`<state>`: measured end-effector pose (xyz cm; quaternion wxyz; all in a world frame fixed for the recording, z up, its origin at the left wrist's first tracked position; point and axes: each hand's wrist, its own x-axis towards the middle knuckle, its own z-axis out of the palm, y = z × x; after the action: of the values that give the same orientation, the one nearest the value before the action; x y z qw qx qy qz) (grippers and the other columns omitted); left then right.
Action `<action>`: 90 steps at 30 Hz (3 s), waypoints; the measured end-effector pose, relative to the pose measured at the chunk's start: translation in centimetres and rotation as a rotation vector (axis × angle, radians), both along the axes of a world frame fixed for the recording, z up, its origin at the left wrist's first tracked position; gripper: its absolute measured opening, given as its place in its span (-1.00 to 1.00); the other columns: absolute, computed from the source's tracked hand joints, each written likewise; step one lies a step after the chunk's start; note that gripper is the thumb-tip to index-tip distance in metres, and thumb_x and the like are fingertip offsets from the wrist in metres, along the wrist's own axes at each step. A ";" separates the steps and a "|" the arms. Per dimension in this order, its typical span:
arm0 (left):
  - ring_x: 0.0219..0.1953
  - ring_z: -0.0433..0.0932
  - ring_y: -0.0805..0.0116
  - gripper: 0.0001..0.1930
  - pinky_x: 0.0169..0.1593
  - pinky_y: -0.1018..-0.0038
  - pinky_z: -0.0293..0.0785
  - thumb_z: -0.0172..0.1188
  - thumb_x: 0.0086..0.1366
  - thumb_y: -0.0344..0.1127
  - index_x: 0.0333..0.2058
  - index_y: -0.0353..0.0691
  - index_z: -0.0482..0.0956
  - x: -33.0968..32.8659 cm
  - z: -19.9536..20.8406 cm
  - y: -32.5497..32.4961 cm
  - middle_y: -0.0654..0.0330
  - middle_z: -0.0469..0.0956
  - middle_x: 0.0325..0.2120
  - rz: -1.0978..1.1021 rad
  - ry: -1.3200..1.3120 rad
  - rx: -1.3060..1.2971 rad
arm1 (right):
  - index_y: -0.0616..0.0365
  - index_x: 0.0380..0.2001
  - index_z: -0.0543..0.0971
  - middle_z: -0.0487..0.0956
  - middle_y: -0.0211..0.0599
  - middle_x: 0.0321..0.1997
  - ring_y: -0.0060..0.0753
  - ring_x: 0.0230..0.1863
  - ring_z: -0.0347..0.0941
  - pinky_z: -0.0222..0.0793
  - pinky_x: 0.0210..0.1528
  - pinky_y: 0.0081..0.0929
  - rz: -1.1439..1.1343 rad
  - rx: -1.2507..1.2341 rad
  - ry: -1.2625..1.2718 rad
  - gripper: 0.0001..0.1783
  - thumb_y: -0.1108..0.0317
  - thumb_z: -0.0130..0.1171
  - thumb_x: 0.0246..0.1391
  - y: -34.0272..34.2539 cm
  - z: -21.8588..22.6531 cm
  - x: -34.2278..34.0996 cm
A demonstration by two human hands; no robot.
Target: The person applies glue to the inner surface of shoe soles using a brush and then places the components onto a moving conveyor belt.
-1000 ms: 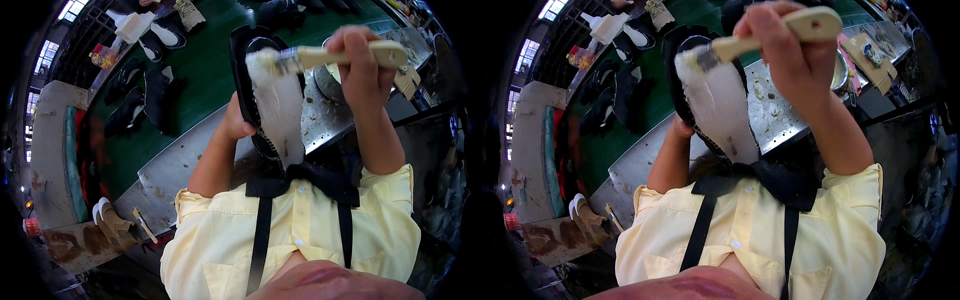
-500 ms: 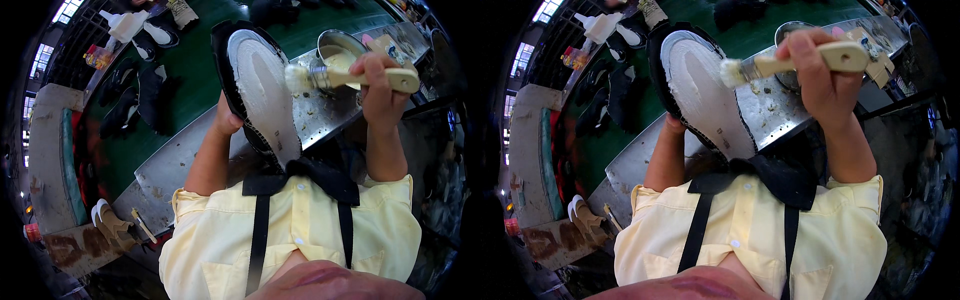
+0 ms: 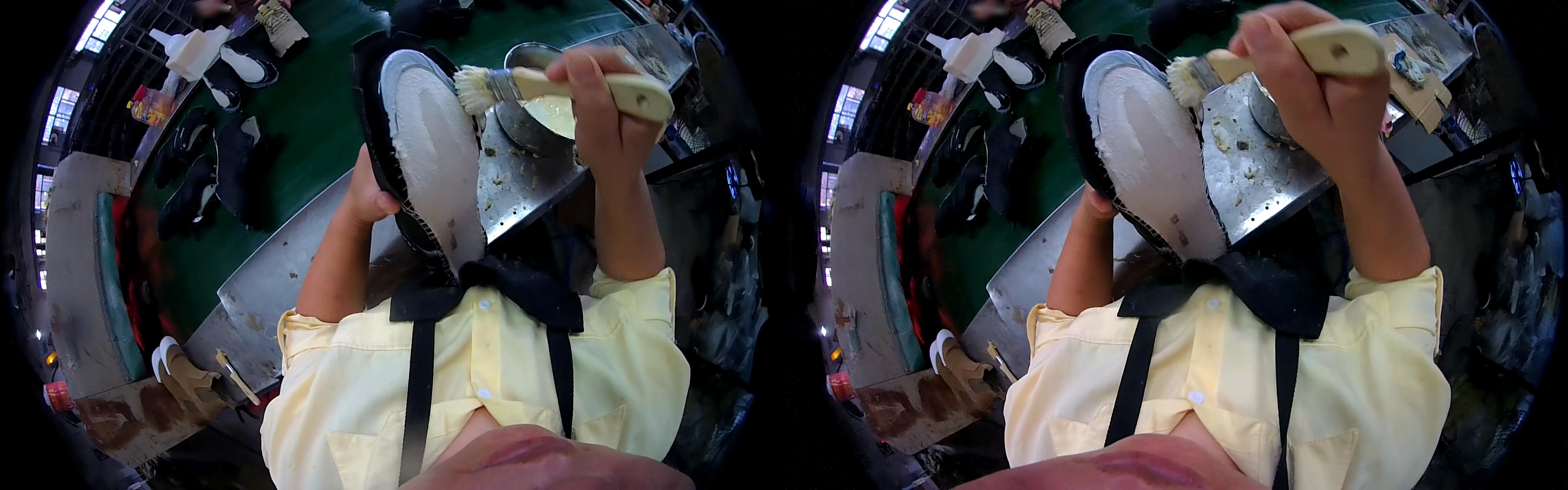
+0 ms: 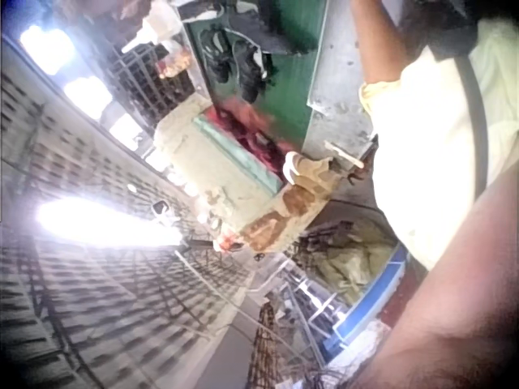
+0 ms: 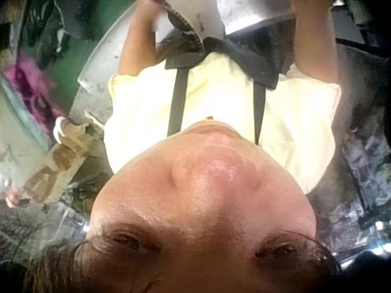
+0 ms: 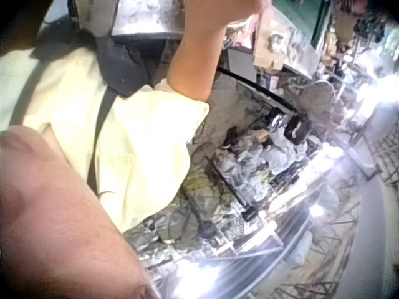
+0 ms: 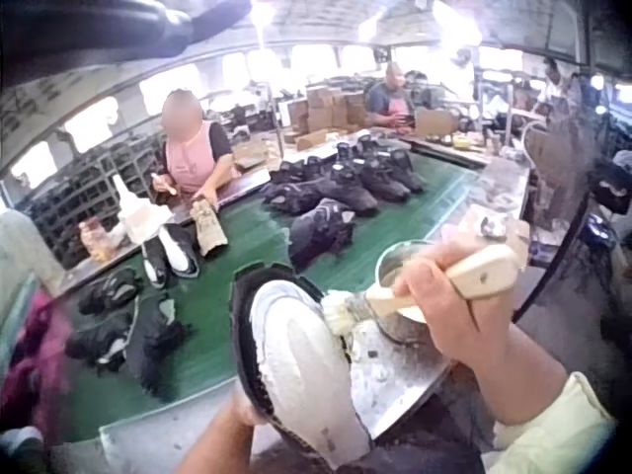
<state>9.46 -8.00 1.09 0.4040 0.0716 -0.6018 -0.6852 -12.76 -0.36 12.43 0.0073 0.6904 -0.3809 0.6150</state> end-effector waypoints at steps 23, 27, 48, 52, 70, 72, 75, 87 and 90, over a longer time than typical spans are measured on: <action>0.25 0.06 0.08 0.29 0.25 0.13 0.05 -0.15 -0.30 0.70 0.28 -0.15 -0.17 -1.3 0.3 -0.3 0.06 -0.02 0.26 -0.118 -0.090 0.133 | 0.27 -0.45 0.53 0.54 -0.32 -0.51 -0.59 -0.55 0.39 0.29 -0.50 -0.66 0.393 -0.253 -0.129 -0.92 0.47 0.12 0.06 -1.9 -1.2 4.4; 0.26 0.06 0.08 0.27 0.26 0.13 0.04 -0.17 -0.27 0.69 0.27 -0.15 -0.16 -1.5 -0.3 -0.6 0.06 -0.02 0.25 -0.104 -0.048 0.168 | 0.23 -0.42 0.51 0.52 -0.37 -0.50 -0.67 -0.57 0.30 0.20 -0.54 -0.70 0.252 -0.197 -0.180 -0.90 0.43 0.06 0.09 -3.6 -1.2 3.9; 0.26 0.06 0.11 0.16 0.26 0.14 0.02 -0.26 -0.13 0.65 0.27 -0.14 -0.10 0.2 -5.8 -4.5 0.09 0.01 0.25 0.020 0.103 0.375 | 0.13 -0.43 0.47 0.45 -0.42 -0.57 -0.56 -0.67 0.23 0.15 -0.61 -0.58 0.370 -0.114 -0.132 -0.76 0.19 0.01 0.15 1.3 -4.2 2.6; 0.26 0.06 0.11 0.14 0.26 0.14 0.01 -0.28 -0.11 0.64 0.27 -0.14 -0.09 0.4 -5.9 -4.2 0.10 0.01 0.25 0.027 0.089 0.372 | 0.14 -0.43 0.46 0.46 -0.37 -0.50 -0.62 -0.64 0.18 0.11 -0.59 -0.62 0.394 -0.108 -0.005 -0.75 0.20 -0.04 0.17 2.2 -4.0 1.7; 0.21 0.13 0.14 0.10 0.24 0.18 0.06 -0.33 -0.06 0.63 0.25 -0.18 -0.02 0.1 -5.1 -3.3 0.10 0.10 0.21 0.053 0.104 0.368 | 0.22 -0.43 0.48 0.50 -0.36 -0.47 -0.67 -0.54 0.30 0.22 -0.53 -0.68 0.179 -0.009 -0.226 -0.84 0.37 -0.01 0.14 2.0 -6.3 -0.8; 0.20 0.15 0.14 0.11 0.23 0.19 0.07 -0.33 -0.07 0.63 0.24 -0.19 -0.01 0.3 -4.7 -3.3 0.09 0.12 0.19 0.072 0.113 0.362 | 0.24 -0.45 0.49 0.51 -0.34 -0.49 -0.58 -0.58 0.34 0.25 -0.55 -0.63 0.184 -0.033 -0.041 -0.88 0.41 0.05 0.09 3.3 -6.6 -0.9; 0.19 0.17 0.15 0.11 0.23 0.20 0.09 -0.34 -0.07 0.63 0.23 -0.21 0.01 0.3 -4.8 -3.6 0.09 0.15 0.18 0.085 0.131 0.364 | 0.21 -0.46 0.51 0.52 -0.33 -0.48 -0.62 -0.56 0.34 0.23 -0.53 -0.65 0.140 0.048 0.070 -0.85 0.37 0.05 0.11 4.9 -6.4 -1.2; 0.13 0.27 0.18 0.13 0.19 0.25 0.16 -0.36 -0.08 0.64 0.20 -0.29 0.08 1.3 -6.5 -3.1 0.07 0.25 0.12 0.056 0.056 0.356 | 0.09 -0.39 0.63 0.36 -0.40 -0.55 -0.41 -0.55 0.31 0.21 -0.55 -0.57 0.329 -0.026 0.138 -0.71 0.53 0.28 -0.34 3.1 -4.7 2.9; 0.12 0.29 0.18 0.14 0.19 0.26 0.18 -0.36 -0.09 0.65 0.19 -0.31 0.09 1.2 -5.8 -2.7 0.07 0.28 0.10 0.069 0.036 0.317 | 0.04 -0.41 0.64 0.36 -0.42 -0.55 -0.48 -0.58 0.28 0.14 -0.58 -0.58 0.392 -0.044 0.208 -0.72 0.48 0.24 -0.36 4.5 -5.4 1.5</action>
<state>10.65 -10.73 -4.70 0.4216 0.1426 -0.4760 -0.7585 -11.27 4.10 7.02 -0.0580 0.8107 -0.2233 0.5381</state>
